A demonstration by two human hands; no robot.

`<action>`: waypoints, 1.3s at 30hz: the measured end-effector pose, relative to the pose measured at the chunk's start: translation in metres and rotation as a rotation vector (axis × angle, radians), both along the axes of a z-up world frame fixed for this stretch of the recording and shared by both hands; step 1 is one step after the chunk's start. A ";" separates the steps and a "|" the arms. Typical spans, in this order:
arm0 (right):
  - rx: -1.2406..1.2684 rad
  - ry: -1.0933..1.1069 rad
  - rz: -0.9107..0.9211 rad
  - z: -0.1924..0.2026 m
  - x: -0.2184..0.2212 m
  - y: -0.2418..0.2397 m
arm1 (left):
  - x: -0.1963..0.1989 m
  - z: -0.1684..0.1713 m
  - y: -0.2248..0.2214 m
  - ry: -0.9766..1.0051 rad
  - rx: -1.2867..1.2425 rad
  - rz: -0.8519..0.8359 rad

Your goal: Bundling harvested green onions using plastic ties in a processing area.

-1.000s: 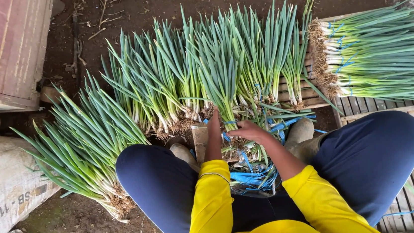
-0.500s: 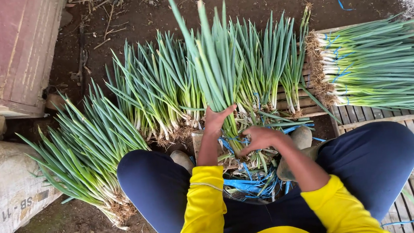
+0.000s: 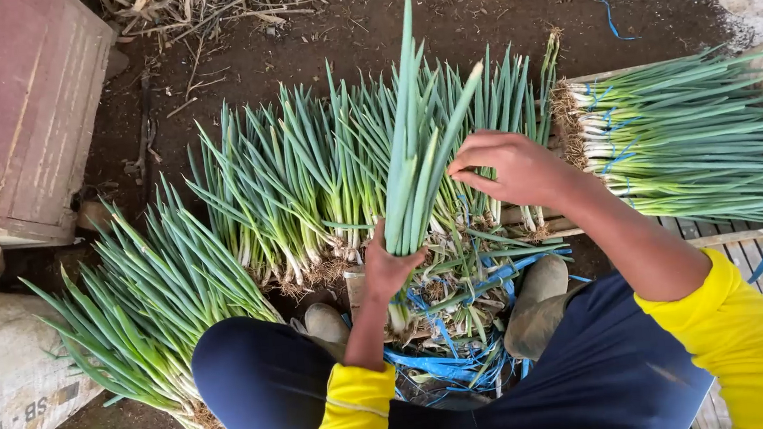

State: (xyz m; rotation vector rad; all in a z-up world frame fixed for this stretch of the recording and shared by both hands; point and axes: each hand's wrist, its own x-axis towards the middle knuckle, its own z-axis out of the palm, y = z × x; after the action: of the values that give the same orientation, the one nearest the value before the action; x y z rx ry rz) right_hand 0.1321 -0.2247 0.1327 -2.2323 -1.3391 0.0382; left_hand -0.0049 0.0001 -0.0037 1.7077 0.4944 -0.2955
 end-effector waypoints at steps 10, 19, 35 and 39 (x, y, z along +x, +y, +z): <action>-0.185 -0.325 0.066 -0.008 0.019 0.004 | -0.019 -0.020 -0.001 -0.126 0.082 -0.115; -0.435 -0.341 0.089 -0.022 0.029 0.010 | -0.024 -0.025 -0.009 -0.120 0.248 -0.156; -0.656 -0.311 0.124 -0.024 0.021 0.008 | -0.005 -0.071 -0.003 -0.135 0.243 -0.221; -0.632 -0.427 0.104 -0.033 0.021 0.009 | -0.005 -0.072 -0.002 -0.130 0.241 -0.213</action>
State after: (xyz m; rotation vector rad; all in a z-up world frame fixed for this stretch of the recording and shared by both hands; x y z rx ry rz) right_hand 0.1530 -0.2155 0.0992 -2.7987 -1.8724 0.0244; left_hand -0.0095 -0.0016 -0.0756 2.0055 0.2600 -0.2839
